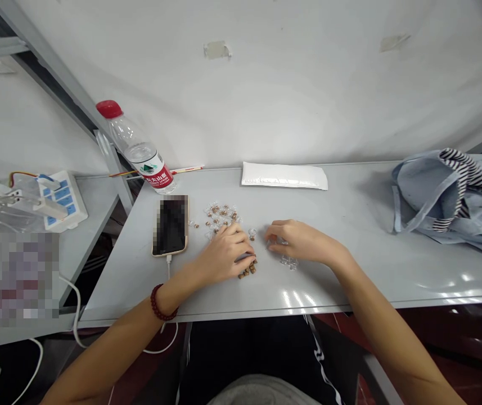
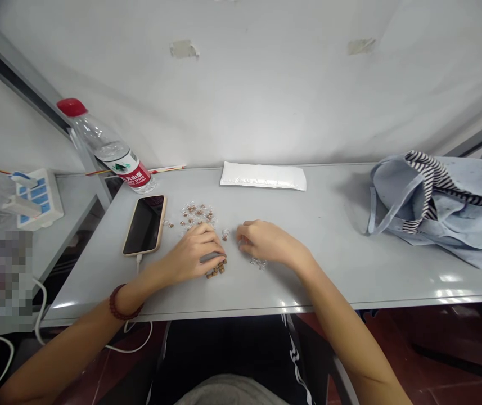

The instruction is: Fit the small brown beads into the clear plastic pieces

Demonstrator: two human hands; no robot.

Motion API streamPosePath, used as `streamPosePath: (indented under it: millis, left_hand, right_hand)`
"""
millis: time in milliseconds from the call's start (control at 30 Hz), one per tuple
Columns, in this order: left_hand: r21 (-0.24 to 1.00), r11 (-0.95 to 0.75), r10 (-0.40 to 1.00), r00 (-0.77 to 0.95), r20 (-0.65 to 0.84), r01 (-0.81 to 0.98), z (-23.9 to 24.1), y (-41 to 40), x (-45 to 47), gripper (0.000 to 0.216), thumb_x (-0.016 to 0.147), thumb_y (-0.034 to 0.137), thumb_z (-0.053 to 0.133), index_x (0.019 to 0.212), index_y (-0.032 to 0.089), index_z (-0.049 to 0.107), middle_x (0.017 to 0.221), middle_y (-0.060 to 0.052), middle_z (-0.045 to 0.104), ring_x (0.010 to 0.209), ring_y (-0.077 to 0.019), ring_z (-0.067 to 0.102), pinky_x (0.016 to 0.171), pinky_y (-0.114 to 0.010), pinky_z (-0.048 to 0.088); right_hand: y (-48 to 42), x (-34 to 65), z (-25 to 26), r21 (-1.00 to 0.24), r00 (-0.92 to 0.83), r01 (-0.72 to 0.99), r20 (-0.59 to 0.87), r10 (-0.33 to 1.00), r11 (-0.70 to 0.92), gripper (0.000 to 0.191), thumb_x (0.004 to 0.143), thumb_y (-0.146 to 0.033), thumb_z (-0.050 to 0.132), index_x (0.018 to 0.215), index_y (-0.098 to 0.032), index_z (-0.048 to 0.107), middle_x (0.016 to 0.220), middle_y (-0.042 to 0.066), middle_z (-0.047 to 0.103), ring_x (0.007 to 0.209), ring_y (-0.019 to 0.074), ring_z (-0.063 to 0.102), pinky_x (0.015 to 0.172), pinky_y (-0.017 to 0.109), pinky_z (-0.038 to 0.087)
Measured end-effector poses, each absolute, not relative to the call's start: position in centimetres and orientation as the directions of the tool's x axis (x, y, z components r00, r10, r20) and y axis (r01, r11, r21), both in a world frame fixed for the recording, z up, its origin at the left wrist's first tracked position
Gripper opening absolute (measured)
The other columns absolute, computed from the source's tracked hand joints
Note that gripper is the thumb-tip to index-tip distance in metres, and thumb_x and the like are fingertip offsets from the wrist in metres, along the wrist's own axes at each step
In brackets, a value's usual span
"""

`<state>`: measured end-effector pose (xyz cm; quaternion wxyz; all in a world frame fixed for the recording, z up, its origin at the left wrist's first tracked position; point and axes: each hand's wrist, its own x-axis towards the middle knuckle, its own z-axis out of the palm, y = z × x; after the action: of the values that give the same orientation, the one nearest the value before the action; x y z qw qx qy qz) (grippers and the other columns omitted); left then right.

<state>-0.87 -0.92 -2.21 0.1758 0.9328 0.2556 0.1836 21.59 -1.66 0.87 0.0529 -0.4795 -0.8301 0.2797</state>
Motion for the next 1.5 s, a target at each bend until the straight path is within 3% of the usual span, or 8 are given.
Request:
streamPosePath:
  millis: [167, 267, 367, 600, 933, 1133, 1267, 1500]
  left_hand:
    - [0.423, -0.793, 0.571, 0.777, 0.265, 0.438, -2.5, -1.1, -0.6, 0.009, 0.082, 0.016, 0.059, 0.076, 0.016, 0.066, 0.076, -0.003, 0.066, 0.088, -0.0216, 0.052, 0.077, -0.037, 0.04]
    - [0.479, -0.77, 0.608, 0.712, 0.352, 0.421, -2.6, -0.9, -0.6, 0.007, 0.08, 0.013, 0.06, 0.076, 0.016, 0.065, 0.071, -0.002, 0.066, 0.084, -0.0207, 0.053, 0.077, -0.037, 0.042]
    - [0.571, -0.731, 0.663, 0.586, 0.466, 0.373, -2.4, -0.8, -0.6, 0.006, 0.079, 0.013, 0.06, 0.079, 0.017, 0.065, 0.073, -0.002, 0.067, 0.08, -0.0182, 0.053, 0.074, -0.033, 0.046]
    - [0.643, -0.688, 0.717, 0.454, 0.529, 0.337, -1.5, -1.1, -0.5, 0.006, 0.078, 0.013, 0.062, 0.078, 0.018, 0.064, 0.072, -0.001, 0.065, 0.076, -0.0159, 0.056, 0.068, -0.029, 0.049]
    - [0.519, -0.816, 0.571, 0.496, 0.654, 0.254, -2.0, -0.8, -0.5, 0.006, 0.082, 0.012, 0.064, 0.082, 0.017, 0.063, 0.075, -0.001, 0.068, 0.078, -0.0161, 0.052, 0.072, -0.03, 0.048]
    - [0.489, -0.845, 0.527, 0.493, 0.692, 0.215, -2.3, -0.6, -0.6, 0.005, 0.084, 0.014, 0.062, 0.083, 0.018, 0.063, 0.072, -0.001, 0.067, 0.076, -0.0155, 0.051, 0.072, -0.029, 0.047]
    - [0.62, -0.772, 0.591, 0.52, 0.617, 0.141, -1.7, -0.4, -0.9, 0.003, 0.082, 0.016, 0.066, 0.081, 0.018, 0.066, 0.071, -0.001, 0.068, 0.077, -0.0155, 0.054, 0.072, -0.029, 0.048]
    - [0.886, -0.46, 0.766, 0.53, 0.365, 0.054, -1.2, -0.6, -1.3, 0.005, 0.079, 0.023, 0.07, 0.075, 0.019, 0.07, 0.073, -0.003, 0.067, 0.076, -0.016, 0.058, 0.075, -0.031, 0.048]
  right_hand:
    - [-1.7, 21.3, 1.1, -0.789, -0.641, 0.487, -0.031, 0.767, 0.375, 0.018, 0.087, -0.024, 0.053, 0.098, -0.019, 0.066, 0.089, 0.004, 0.063, 0.076, 0.0154, 0.055, 0.069, 0.03, 0.044]
    - [-1.6, 20.7, 0.9, -0.93, -0.617, 0.281, 0.015, 0.787, 0.237, 0.019, 0.088, -0.027, 0.054, 0.1, -0.019, 0.067, 0.093, 0.004, 0.064, 0.084, 0.0153, 0.058, 0.077, 0.032, 0.047]
    - [-1.5, 20.1, 0.3, -0.988, -0.497, 0.139, -0.011, 0.868, 0.067, 0.016, 0.083, -0.026, 0.062, 0.096, -0.018, 0.067, 0.092, 0.005, 0.066, 0.087, 0.0162, 0.062, 0.085, 0.036, 0.048]
    - [-1.2, 19.2, -0.9, -0.994, -0.391, -0.056, -0.067, 0.918, -0.096, 0.015, 0.075, -0.025, 0.071, 0.087, -0.018, 0.065, 0.081, 0.002, 0.068, 0.077, 0.015, 0.064, 0.081, 0.035, 0.05]
    - [-1.3, 19.0, -1.2, -0.977, -0.375, -0.126, -0.113, 0.92, -0.172, 0.016, 0.071, -0.024, 0.075, 0.079, -0.016, 0.064, 0.072, 0.001, 0.069, 0.064, 0.0132, 0.065, 0.069, 0.032, 0.052]
    - [-1.3, 19.2, -1.5, -0.975, -0.485, -0.139, -0.087, 0.87, -0.174, 0.01, 0.075, -0.021, 0.071, 0.081, -0.015, 0.065, 0.063, 0.0, 0.067, 0.056, 0.0121, 0.061, 0.062, 0.032, 0.052]
    - [-1.4, 19.3, -1.1, -0.975, -0.542, -0.12, -0.093, 0.835, -0.186, 0.007, 0.075, -0.019, 0.07, 0.079, -0.014, 0.067, 0.063, 0.0, 0.067, 0.054, 0.0123, 0.062, 0.06, 0.032, 0.053]
    - [-1.7, 19.2, -0.6, -0.984, -0.541, -0.098, -0.071, 0.838, -0.146, 0.006, 0.074, -0.018, 0.07, 0.079, -0.015, 0.069, 0.061, 0.0, 0.068, 0.055, 0.0127, 0.063, 0.062, 0.032, 0.054]
